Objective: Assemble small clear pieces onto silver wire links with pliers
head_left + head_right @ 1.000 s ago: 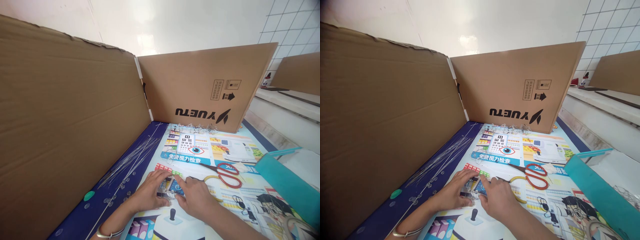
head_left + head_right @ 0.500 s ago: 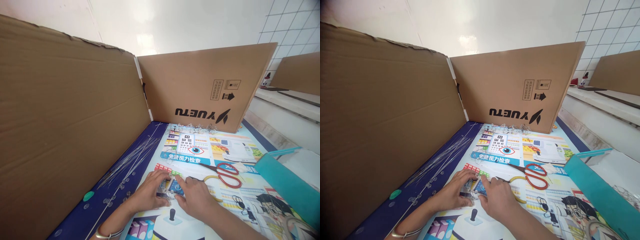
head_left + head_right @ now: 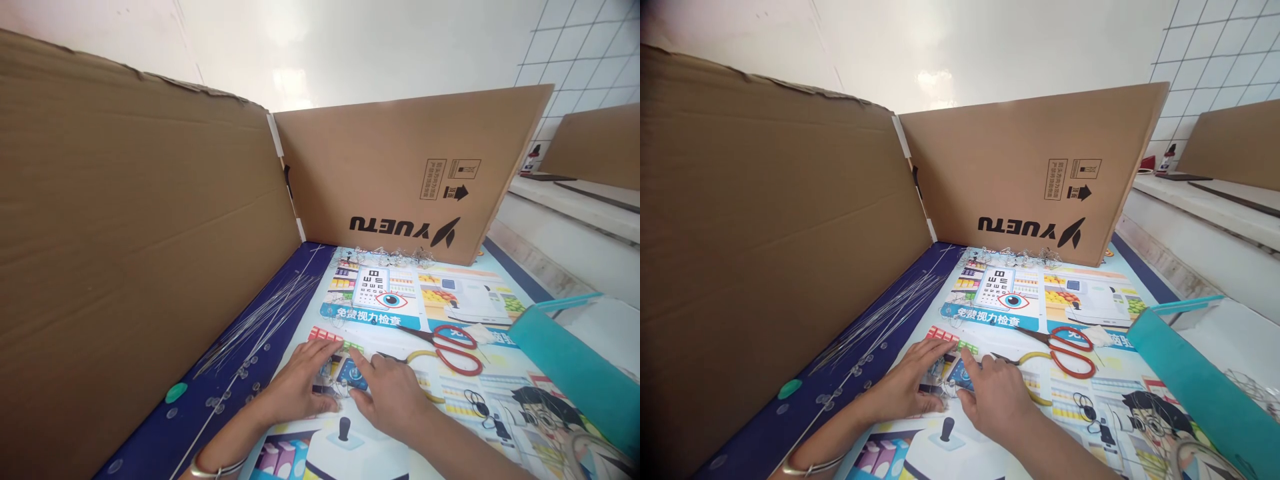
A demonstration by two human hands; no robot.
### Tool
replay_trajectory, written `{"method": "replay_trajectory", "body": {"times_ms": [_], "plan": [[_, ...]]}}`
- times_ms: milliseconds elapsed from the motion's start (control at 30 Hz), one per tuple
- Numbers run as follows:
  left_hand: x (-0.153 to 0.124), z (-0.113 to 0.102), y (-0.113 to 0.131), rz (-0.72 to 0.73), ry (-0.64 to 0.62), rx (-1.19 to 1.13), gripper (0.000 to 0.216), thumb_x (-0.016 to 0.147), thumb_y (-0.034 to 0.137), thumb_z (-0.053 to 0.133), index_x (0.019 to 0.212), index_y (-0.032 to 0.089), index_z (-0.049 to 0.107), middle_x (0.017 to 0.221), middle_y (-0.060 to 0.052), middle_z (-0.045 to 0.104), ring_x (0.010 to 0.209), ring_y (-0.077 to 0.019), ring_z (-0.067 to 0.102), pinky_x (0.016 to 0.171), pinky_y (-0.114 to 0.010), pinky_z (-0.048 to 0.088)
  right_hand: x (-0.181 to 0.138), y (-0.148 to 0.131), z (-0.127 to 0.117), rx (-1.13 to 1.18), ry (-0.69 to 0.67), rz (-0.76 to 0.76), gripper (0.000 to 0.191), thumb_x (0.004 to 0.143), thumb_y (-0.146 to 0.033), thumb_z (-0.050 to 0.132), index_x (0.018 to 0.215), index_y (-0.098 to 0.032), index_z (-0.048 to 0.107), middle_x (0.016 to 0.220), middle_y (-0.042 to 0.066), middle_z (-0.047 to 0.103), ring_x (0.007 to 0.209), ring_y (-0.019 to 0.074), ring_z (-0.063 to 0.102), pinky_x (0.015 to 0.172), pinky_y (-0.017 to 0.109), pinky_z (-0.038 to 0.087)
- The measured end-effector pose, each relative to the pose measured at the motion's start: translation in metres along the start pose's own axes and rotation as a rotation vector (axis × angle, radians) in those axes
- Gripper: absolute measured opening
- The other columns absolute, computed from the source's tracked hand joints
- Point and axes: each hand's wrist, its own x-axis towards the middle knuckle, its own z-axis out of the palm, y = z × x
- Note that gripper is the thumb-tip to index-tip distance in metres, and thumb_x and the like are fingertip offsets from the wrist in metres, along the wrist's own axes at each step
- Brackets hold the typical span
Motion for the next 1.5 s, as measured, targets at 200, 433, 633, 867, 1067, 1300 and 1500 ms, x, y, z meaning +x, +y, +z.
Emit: {"method": "replay_trajectory", "body": {"times_ms": [200, 433, 633, 867, 1067, 1300, 1500], "plan": [[-0.0006, 0.0012, -0.0013, -0.014, 0.001, -0.003, 0.090, 0.062, 0.049, 0.071, 0.137, 0.028, 0.024, 0.133, -0.008, 0.038, 0.122, -0.0299, 0.031, 0.101, -0.047, 0.026, 0.0005, 0.0008, -0.0007, 0.001, 0.004, -0.005, 0.056, 0.084, -0.049, 0.035, 0.135, -0.030, 0.027, 0.092, 0.008, 0.058, 0.077, 0.0265, 0.056, 0.063, 0.038, 0.040], [0.0001, 0.0004, -0.0010, -0.032, 0.002, -0.016, 0.090, 0.061, 0.048, 0.072, 0.136, 0.028, 0.025, 0.132, -0.008, 0.038, 0.121, -0.0295, 0.032, 0.100, -0.045, 0.028, 0.0017, 0.0005, -0.0018, 0.012, 0.002, 0.000, 0.055, 0.083, -0.049, 0.036, 0.133, -0.028, 0.030, 0.093, 0.009, 0.058, 0.079, 0.0263, 0.056, 0.064, 0.037, 0.041], [-0.0009, 0.0014, -0.0037, -0.024, 0.005, -0.027, 0.091, 0.062, 0.051, 0.071, 0.136, 0.028, 0.025, 0.132, -0.008, 0.038, 0.123, -0.0304, 0.031, 0.101, -0.047, 0.026, 0.0014, 0.0013, 0.0004, 0.036, 0.005, 0.020, 0.056, 0.082, -0.049, 0.038, 0.132, -0.023, 0.033, 0.094, 0.010, 0.058, 0.080, 0.0265, 0.055, 0.066, 0.038, 0.041], [-0.0021, -0.0006, -0.0067, -0.001, -0.001, -0.059, 0.090, 0.064, 0.057, 0.067, 0.137, 0.027, 0.024, 0.134, -0.009, 0.037, 0.123, -0.0313, 0.031, 0.102, -0.047, 0.026, 0.0008, 0.0015, -0.0011, 0.053, 0.007, 0.035, 0.053, 0.082, -0.046, 0.038, 0.130, -0.022, 0.036, 0.094, 0.009, 0.059, 0.081, 0.0262, 0.055, 0.067, 0.038, 0.041], [-0.0023, -0.0012, -0.0069, -0.004, 0.007, -0.068, 0.085, 0.066, 0.052, 0.068, 0.137, 0.027, 0.027, 0.135, -0.009, 0.038, 0.124, -0.0300, 0.031, 0.104, -0.046, 0.025, 0.0002, 0.0003, -0.0028, 0.045, 0.002, 0.048, 0.050, 0.083, -0.045, 0.038, 0.128, -0.022, 0.039, 0.096, 0.009, 0.059, 0.082, 0.0256, 0.055, 0.067, 0.037, 0.041], [-0.0022, -0.0022, -0.0054, -0.030, -0.001, -0.075, 0.086, 0.065, 0.048, 0.070, 0.136, 0.027, 0.028, 0.134, -0.008, 0.039, 0.124, -0.0293, 0.032, 0.104, -0.045, 0.026, 0.0003, 0.0000, -0.0039, 0.044, 0.003, 0.041, 0.047, 0.083, -0.044, 0.039, 0.124, -0.022, 0.043, 0.096, 0.009, 0.059, 0.083, 0.0247, 0.055, 0.068, 0.035, 0.041], [-0.0023, -0.0017, -0.0066, -0.032, -0.008, -0.062, 0.085, 0.065, 0.049, 0.070, 0.136, 0.027, 0.028, 0.135, -0.009, 0.039, 0.124, -0.0300, 0.031, 0.105, -0.047, 0.024, 0.0007, 0.0000, -0.0024, 0.039, 0.018, 0.050, 0.046, 0.083, -0.043, 0.040, 0.124, -0.022, 0.043, 0.095, 0.008, 0.059, 0.082, 0.0254, 0.056, 0.068, 0.037, 0.041]]}}
